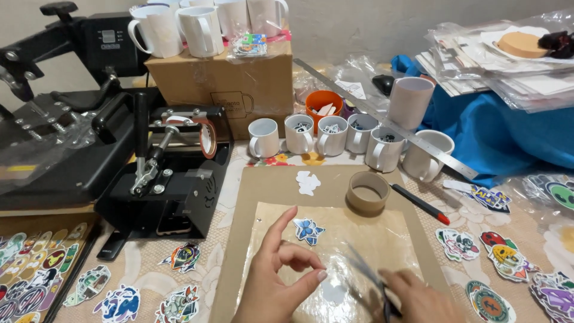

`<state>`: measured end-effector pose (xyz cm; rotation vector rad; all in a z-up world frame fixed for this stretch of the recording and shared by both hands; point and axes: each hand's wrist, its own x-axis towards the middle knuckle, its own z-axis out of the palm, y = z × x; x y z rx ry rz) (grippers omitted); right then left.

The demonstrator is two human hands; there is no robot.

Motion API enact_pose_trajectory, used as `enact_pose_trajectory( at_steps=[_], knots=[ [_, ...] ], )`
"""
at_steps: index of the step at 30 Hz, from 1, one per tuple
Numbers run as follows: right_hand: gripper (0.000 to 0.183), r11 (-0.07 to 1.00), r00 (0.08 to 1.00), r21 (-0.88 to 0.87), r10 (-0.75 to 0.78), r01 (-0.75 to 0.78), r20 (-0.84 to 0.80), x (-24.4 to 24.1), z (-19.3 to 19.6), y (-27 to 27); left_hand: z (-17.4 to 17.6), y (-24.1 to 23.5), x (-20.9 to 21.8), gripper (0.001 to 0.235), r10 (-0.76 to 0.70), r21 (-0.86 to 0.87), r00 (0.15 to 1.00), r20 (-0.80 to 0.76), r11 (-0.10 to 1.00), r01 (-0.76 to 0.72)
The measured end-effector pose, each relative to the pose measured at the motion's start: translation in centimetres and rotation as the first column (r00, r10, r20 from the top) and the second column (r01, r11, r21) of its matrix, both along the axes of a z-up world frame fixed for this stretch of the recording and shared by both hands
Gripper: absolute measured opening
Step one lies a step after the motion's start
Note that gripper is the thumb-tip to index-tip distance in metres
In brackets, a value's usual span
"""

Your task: Peeling the backing off small stickers and placing them onto a clear adhesive sheet.

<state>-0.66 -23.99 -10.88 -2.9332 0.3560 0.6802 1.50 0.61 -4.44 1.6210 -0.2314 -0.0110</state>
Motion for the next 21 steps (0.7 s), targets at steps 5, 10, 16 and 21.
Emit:
enact_pose_trajectory(
  at_steps=[5,10,16,21],
  knots=[
    [0.049,0.997,0.966,0.054,0.032,-0.047,0.256,2.2,-3.2,-3.4,-2.8,-1.7,-0.9,0.103,0.018,0.057,0.840,-0.542,0.998,0.015],
    [0.009,0.993,0.931,-0.092,0.102,-0.075,0.349,1.2,-2.7,-1.5,-5.5,-2.3,-0.6,0.096,0.052,-0.122,0.663,-0.747,0.969,-0.214],
    [0.022,0.406,0.891,0.880,-0.451,0.245,-0.040,0.0,-2.4,3.4,-6.5,-2.1,-0.5,0.090,0.028,-0.202,0.663,-0.748,0.942,-0.268],
    [0.015,0.137,0.843,0.915,-0.459,0.380,-0.281,1.0,-2.9,4.0,-6.2,-1.9,-0.3,0.091,0.036,-0.173,0.675,-0.737,0.955,-0.240]
  ],
)
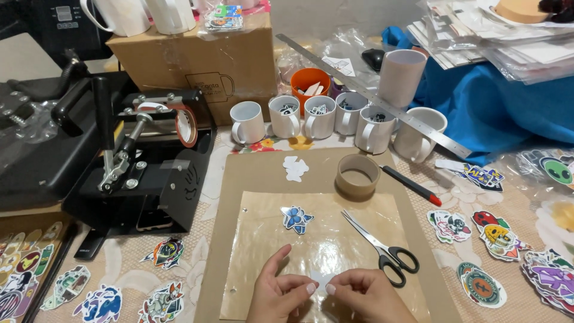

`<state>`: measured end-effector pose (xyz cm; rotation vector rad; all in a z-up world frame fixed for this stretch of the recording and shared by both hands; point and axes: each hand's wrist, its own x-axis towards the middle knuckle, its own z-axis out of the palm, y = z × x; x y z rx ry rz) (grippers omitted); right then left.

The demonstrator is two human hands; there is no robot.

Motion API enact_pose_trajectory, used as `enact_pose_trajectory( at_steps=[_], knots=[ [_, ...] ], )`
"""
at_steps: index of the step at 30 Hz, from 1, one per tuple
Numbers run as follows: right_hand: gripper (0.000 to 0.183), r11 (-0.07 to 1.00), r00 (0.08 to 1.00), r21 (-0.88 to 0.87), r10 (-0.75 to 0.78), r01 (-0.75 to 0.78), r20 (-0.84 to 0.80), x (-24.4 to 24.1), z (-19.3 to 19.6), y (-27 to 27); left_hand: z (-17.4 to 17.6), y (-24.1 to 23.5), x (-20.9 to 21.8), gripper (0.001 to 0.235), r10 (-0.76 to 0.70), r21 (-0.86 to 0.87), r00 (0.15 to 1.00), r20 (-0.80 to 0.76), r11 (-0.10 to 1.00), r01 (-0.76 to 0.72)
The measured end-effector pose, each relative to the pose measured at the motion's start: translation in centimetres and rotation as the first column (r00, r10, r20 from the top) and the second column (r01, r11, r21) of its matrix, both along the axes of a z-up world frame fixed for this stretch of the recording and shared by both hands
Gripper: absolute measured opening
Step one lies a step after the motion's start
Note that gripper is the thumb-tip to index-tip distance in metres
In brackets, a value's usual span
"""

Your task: Peeling the backing off small stickers and placing them onto a clear adhesive sheet.

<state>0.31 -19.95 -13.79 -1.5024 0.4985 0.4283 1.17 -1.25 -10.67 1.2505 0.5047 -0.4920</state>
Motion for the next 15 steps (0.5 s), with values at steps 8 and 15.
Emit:
enact_pose_trajectory(
  at_steps=[8,15],
  knots=[
    [0.015,0.999,1.000,0.048,-0.019,0.019,0.012,0.1,-0.8,0.1,-4.0,0.6,-0.3,0.091,-0.262,0.532,0.911,0.319,0.845,0.056],
    [0.020,0.995,0.991,0.015,0.102,-0.101,-0.090,1.5,0.1,-0.1,-8.7,0.9,0.5,0.097,-0.723,0.825,0.435,0.537,0.558,-0.090]
  ],
)
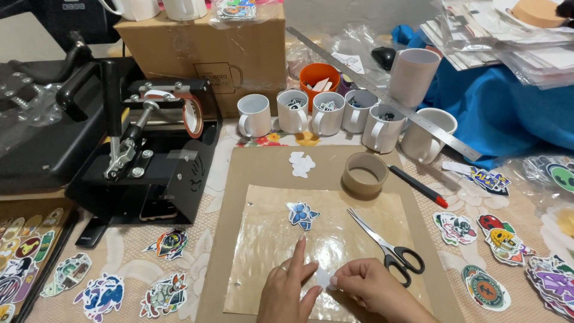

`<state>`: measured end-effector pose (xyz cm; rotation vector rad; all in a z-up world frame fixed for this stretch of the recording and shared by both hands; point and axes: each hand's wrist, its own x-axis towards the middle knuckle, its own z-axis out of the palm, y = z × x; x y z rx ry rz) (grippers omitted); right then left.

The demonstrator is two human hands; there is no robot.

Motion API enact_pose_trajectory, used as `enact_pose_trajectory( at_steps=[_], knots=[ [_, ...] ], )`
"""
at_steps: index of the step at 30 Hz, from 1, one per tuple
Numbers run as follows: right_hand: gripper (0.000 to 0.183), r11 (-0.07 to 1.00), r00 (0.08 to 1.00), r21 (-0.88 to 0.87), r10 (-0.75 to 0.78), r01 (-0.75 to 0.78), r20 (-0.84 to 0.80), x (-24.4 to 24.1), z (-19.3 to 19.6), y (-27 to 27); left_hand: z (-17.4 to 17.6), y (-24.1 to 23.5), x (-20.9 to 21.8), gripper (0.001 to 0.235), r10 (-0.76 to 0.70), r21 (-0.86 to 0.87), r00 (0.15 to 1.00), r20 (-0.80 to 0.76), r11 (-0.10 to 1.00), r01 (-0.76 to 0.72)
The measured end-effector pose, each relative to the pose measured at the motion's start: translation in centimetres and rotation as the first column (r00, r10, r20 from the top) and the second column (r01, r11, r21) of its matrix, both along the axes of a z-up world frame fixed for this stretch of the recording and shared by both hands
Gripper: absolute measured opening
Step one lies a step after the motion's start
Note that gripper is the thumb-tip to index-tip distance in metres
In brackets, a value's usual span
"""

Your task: Peeling the backing off small stickers and placing them onto a clear adhesive sheet.

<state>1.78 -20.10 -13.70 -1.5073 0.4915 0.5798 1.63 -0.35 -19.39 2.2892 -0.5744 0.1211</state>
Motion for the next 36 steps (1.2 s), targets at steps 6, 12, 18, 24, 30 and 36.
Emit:
enact_pose_trajectory(
  at_steps=[6,12,18,24,30,36],
  knots=[
    [0.020,0.979,0.987,0.134,-0.150,0.156,-0.053,0.5,0.6,1.2,0.3,-0.4,0.1,0.103,0.016,0.067,0.999,-0.034,0.998,-0.014],
    [0.022,0.986,0.999,-0.162,0.038,-0.036,0.005,1.2,0.4,0.9,-0.6,-0.5,0.1,0.102,0.024,0.086,1.000,0.011,0.996,-0.024],
    [0.029,0.995,0.995,0.038,-0.095,0.095,-0.006,0.8,0.9,1.7,-0.9,-0.5,0.2,0.103,0.031,0.098,0.999,-0.013,0.995,-0.030],
    [0.052,0.960,0.983,0.232,-0.176,0.160,0.053,0.3,-0.2,2.0,-1.1,-0.8,0.3,0.103,0.059,0.144,0.996,-0.071,0.988,-0.048],
    [0.046,0.966,0.970,0.083,-0.244,0.244,-0.013,0.0,2.2,3.4,-2.0,-0.7,0.3,0.102,0.038,0.119,0.999,0.040,0.992,-0.042],
    [0.032,0.958,0.991,-0.259,-0.109,0.126,0.079,0.1,2.3,3.7,-3.0,-0.8,0.3,0.104,0.029,0.069,0.969,0.246,0.996,-0.048]
  ],
)
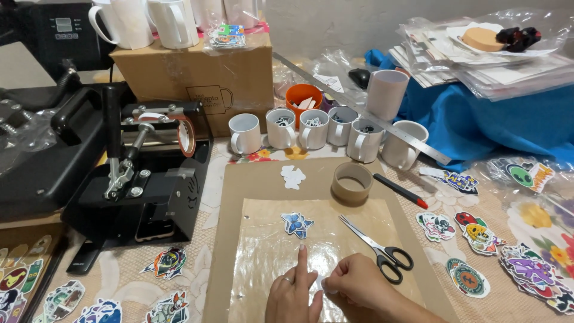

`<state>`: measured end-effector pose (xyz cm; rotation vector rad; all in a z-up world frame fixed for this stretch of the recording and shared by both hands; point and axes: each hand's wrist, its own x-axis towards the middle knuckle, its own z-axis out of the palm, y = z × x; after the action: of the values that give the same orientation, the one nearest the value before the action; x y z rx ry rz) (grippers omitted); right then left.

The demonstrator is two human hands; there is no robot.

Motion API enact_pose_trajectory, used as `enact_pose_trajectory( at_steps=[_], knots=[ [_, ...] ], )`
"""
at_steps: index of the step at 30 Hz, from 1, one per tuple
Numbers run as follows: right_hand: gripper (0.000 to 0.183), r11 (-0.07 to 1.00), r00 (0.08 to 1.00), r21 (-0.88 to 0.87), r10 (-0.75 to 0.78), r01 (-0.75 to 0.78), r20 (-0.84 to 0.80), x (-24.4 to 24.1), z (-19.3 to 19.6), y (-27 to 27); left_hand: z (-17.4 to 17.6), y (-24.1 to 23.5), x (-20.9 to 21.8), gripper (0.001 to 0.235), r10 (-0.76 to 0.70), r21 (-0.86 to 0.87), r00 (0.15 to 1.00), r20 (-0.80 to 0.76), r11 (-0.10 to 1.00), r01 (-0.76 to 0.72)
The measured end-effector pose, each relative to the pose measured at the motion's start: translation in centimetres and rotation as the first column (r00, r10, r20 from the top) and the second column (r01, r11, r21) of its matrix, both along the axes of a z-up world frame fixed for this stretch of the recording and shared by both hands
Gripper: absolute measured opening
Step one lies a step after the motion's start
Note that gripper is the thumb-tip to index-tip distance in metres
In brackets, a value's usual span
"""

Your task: Peeling the backing off small stickers and placing them onto a clear adhesive sheet.

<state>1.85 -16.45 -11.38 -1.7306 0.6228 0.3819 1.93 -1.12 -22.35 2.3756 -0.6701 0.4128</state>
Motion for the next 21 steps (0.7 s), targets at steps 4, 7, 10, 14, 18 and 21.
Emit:
enact_pose_trajectory(
  at_steps=[4,7,10,14,18,21],
  knots=[
    [0.025,0.949,0.979,-0.251,0.168,-0.192,-0.115,0.3,2.6,0.1,-0.2,-0.3,-0.2,0.101,0.005,0.074,1.000,0.026,0.997,-0.007],
    [0.025,0.862,0.940,-0.379,0.285,-0.337,-0.188,1.0,2.7,-0.3,-1.0,-0.6,-0.2,0.101,0.051,0.159,0.995,0.081,0.985,-0.064],
    [0.038,0.726,0.892,-0.519,0.365,-0.451,-0.266,1.6,2.4,-1.3,-1.4,-0.7,-0.2,0.101,0.075,0.167,0.984,0.163,0.981,-0.103],
    [0.032,0.828,0.915,-0.398,0.321,-0.396,-0.243,1.2,2.8,-2.4,-1.7,-0.7,-0.2,0.104,0.100,0.205,0.982,0.160,0.970,-0.132],
    [0.010,0.805,0.945,-0.519,0.326,-0.287,-0.016,0.1,1.0,-3.7,-2.2,-0.5,-0.2,0.100,0.070,0.171,0.980,0.186,0.980,-0.102],
    [0.034,0.612,0.835,-0.692,0.549,-0.383,0.024,-0.5,-0.8,-4.3,-1.8,-0.1,-0.5,0.094,0.016,0.093,0.985,0.170,0.995,-0.032]
  ],
)
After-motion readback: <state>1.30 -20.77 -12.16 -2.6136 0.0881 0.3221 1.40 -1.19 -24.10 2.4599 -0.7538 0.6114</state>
